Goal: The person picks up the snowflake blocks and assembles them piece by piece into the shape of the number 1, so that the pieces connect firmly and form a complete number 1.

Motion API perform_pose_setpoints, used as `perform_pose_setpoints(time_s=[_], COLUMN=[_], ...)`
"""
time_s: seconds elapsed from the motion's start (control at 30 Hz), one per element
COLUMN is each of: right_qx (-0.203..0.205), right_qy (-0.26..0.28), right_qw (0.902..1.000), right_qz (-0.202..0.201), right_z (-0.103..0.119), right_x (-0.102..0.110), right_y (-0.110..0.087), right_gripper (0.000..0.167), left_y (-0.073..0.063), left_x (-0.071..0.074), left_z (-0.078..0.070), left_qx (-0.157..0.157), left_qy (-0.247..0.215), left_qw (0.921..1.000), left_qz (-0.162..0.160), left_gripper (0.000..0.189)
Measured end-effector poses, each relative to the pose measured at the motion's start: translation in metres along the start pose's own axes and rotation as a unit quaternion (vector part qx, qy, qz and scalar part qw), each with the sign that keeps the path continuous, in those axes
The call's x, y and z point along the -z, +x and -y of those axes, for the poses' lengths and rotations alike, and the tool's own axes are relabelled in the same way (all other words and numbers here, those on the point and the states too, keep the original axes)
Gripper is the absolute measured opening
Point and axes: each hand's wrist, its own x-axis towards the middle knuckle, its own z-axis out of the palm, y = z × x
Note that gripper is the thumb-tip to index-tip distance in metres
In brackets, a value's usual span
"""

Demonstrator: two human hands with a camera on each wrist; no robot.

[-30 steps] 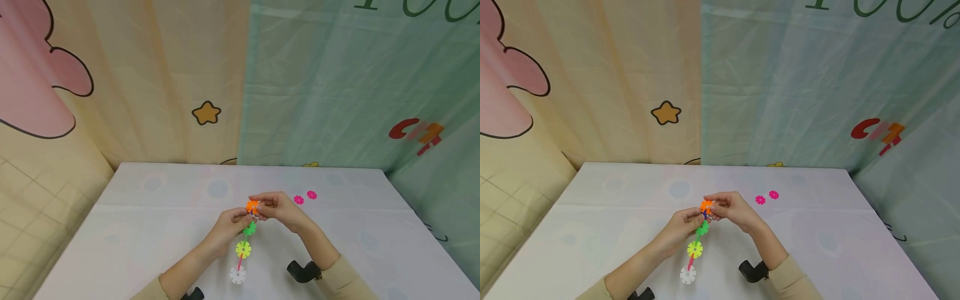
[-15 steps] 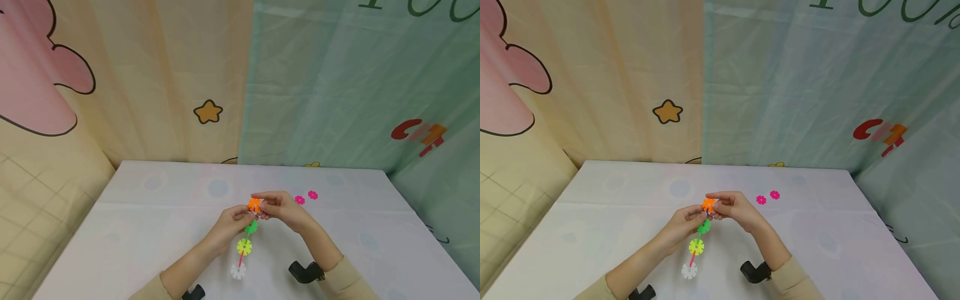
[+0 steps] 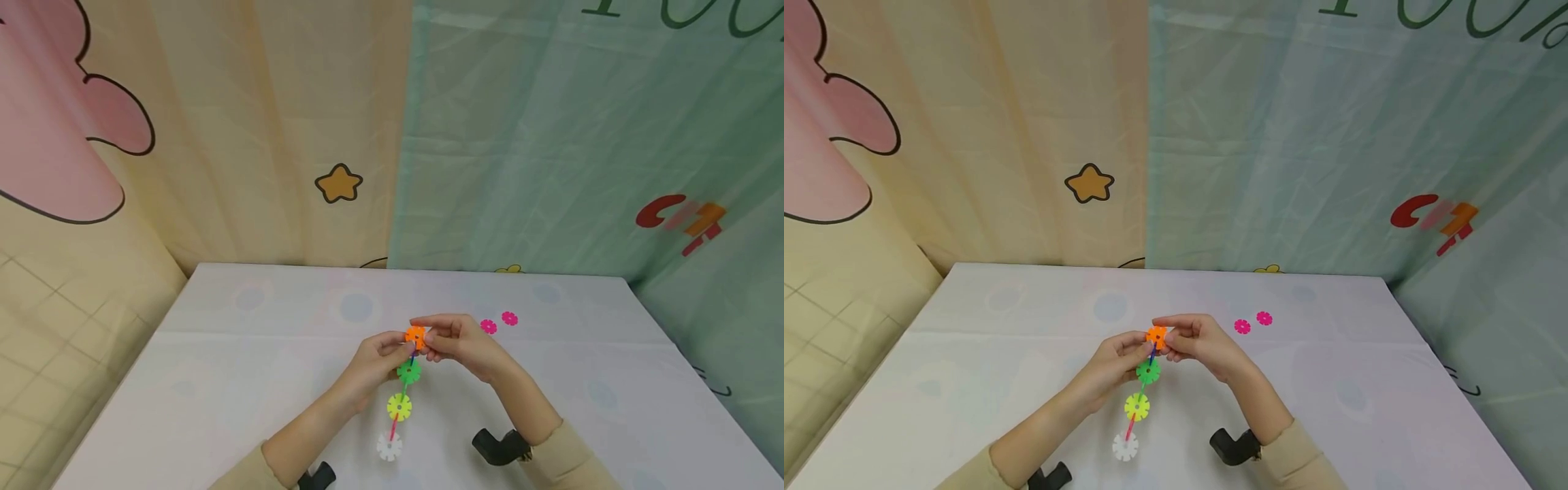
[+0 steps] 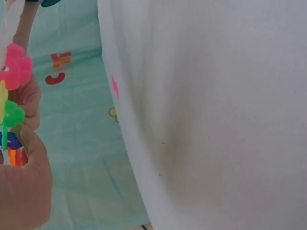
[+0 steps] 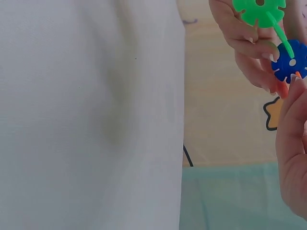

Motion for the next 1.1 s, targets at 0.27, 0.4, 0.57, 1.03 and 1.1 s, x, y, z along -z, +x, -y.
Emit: perform_pose_setpoints(time_s=[0.27,0.4,0.57,1.03,1.1], right_qx=[-0.002,-0.004,-0.006,-0.004,-0.004], right_qy=[0.006,0.013,0.022,0.003,-0.003], right_qw=[0.9999,0.9998,0.9996,0.9997,0.9998], right_qz=[0.012,0.015,0.018,0.023,0.02], right_z=[-0.003,-0.0032,-0.0042,-0.0048,-0.0053], right_x=[-0.0012,-0.0027,-0.0032,0.002,0.0031], right_y=[-0.0007,-0.0014,-0.0023,0.0008,0.0007], right_gripper=[0.039,0.042,0.043,0.041,0.04], left_y=[0.0025,0.0024,0.0025,0.004,0.0038], left_x=[-0.001,-0.001,-0.0014,-0.0021,-0.0019], left_z=[0.0033,0.0031,0.0025,0.0016,0.0009], left_qx=[0.006,0.009,0.013,0.006,0.006], left_qy=[-0.002,-0.003,-0.009,0.002,0.006], left_qw=[1.0,0.9999,0.9998,0.9998,0.9997], left_qz=[-0.005,-0.008,-0.008,-0.019,-0.022], left_gripper=[0.037,0.034,0.033,0.034,0.033])
